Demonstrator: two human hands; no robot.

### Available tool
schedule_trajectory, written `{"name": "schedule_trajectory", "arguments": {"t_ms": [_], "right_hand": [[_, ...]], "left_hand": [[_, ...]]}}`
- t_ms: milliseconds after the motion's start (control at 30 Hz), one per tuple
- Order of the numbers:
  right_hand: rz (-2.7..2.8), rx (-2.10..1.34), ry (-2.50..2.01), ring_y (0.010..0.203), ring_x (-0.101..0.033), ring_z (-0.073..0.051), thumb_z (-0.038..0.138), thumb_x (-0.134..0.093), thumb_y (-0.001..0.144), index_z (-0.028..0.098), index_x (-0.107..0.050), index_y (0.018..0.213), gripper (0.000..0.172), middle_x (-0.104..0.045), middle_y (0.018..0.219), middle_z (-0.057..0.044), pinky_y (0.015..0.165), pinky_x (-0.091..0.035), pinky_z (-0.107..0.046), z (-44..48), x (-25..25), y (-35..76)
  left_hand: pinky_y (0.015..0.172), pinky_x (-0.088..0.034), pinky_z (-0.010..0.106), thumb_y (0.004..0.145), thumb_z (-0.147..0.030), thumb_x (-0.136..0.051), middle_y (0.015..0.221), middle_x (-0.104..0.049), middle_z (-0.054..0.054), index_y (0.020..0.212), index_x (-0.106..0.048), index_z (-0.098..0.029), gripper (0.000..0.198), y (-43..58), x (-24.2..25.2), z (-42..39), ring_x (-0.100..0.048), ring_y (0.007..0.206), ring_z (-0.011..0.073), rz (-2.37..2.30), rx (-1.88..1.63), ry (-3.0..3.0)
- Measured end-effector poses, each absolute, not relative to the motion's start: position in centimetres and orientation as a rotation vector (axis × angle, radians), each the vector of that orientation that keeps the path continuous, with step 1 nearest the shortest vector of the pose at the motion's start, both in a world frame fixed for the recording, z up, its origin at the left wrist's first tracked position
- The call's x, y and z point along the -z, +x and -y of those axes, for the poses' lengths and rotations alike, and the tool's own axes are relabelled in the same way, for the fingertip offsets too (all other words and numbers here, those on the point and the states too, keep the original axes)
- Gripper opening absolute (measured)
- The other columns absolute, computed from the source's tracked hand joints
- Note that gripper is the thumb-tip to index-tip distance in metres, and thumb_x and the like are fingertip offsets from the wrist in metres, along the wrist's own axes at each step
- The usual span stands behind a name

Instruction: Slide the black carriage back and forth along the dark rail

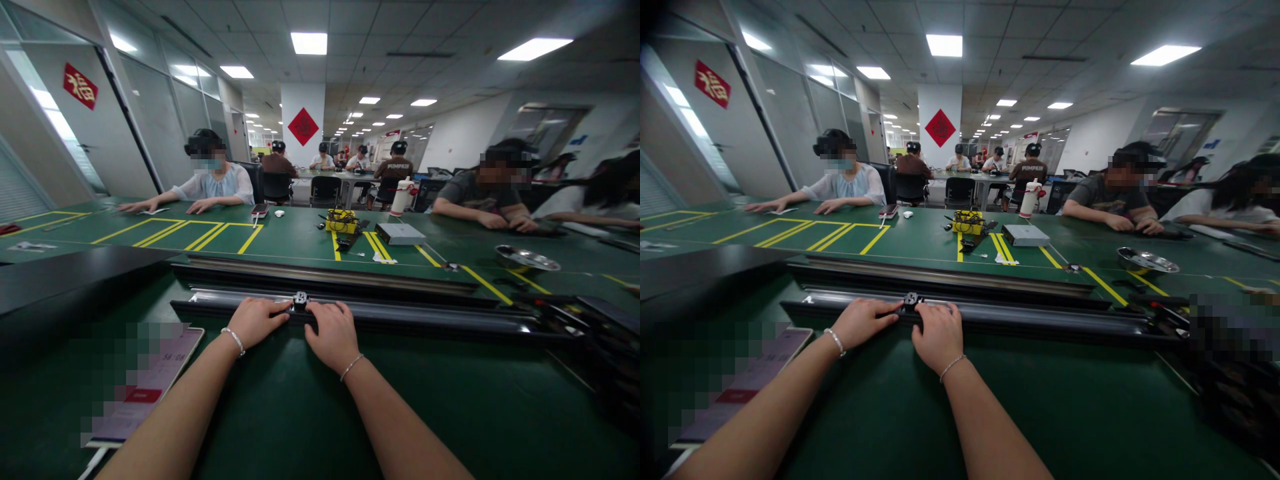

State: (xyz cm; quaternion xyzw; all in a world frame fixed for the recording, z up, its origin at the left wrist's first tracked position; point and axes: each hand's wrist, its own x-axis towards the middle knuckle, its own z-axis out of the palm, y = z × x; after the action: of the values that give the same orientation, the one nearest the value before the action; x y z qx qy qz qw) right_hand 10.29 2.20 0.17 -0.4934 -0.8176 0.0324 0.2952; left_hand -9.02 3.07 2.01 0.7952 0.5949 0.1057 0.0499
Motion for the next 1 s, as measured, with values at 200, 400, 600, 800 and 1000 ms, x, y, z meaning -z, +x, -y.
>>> {"name": "schedule_trajectory", "arguments": {"t_ms": [200,400,600,800,1000], "right_hand": [[2.234,-0.053,-1.354,0.093,-0.052,-0.016,0.026,-0.048,0.075,0.029,-0.056,0.097,0.024,-0.064,0.095,0.001,0.095,-0.017,-0.036,-2.23,-0.42,10.22],[2.211,-0.058,-1.332,0.092,-0.052,-0.016,0.025,-0.049,0.075,0.029,-0.056,0.096,0.022,-0.065,0.093,0.002,0.097,-0.015,-0.037,-2.25,-0.3,10.3],[2.197,-0.054,-1.333,0.09,-0.053,-0.016,0.023,-0.048,0.075,0.028,-0.056,0.094,0.022,-0.065,0.09,0.002,0.098,-0.015,-0.038,-2.37,-0.06,10.29],[2.194,-0.076,-1.344,0.091,-0.053,-0.016,0.023,-0.048,0.075,0.028,-0.057,0.094,0.022,-0.065,0.09,0.001,0.098,-0.015,-0.038,-2.28,-0.27,10.23],[2.22,-0.086,-1.383,0.092,-0.052,-0.016,0.023,-0.047,0.075,0.028,-0.057,0.096,0.023,-0.065,0.091,0.001,0.098,-0.015,-0.037,-2.16,-0.58,10.24]], "left_hand": [[0.085,-0.037,0.029,0.082,-0.05,-0.038,0.112,-0.062,-0.002,0.117,-0.053,-0.033,0.042,-9.06,-1.93,-3.13,-0.056,0.104,0.0168,-1.799,-0.329,2.429],[0.085,-0.037,0.029,0.082,-0.05,-0.038,0.112,-0.063,-0.003,0.117,-0.053,-0.034,0.042,-9.04,-1.81,-3.11,-0.056,0.103,0.017,-1.801,-0.335,2.436],[0.083,-0.037,0.032,0.082,-0.051,-0.035,0.111,-0.063,-0.002,0.118,-0.052,-0.036,0.042,-9.08,-1.68,-3.03,-0.057,0.101,0.0184,-1.822,-0.313,2.465],[0.082,-0.036,0.032,0.082,-0.052,-0.035,0.11,-0.064,-0.002,0.118,-0.051,-0.038,0.042,-8.97,-1.62,-2.97,-0.057,0.1,0.0182,-1.872,-0.293,2.448],[0.083,-0.036,0.032,0.081,-0.051,-0.037,0.109,-0.064,-0.002,0.119,-0.05,-0.038,0.042,-8.82,-1.65,-2.91,-0.057,0.1,0.0185,-1.895,-0.291,2.428]]}}
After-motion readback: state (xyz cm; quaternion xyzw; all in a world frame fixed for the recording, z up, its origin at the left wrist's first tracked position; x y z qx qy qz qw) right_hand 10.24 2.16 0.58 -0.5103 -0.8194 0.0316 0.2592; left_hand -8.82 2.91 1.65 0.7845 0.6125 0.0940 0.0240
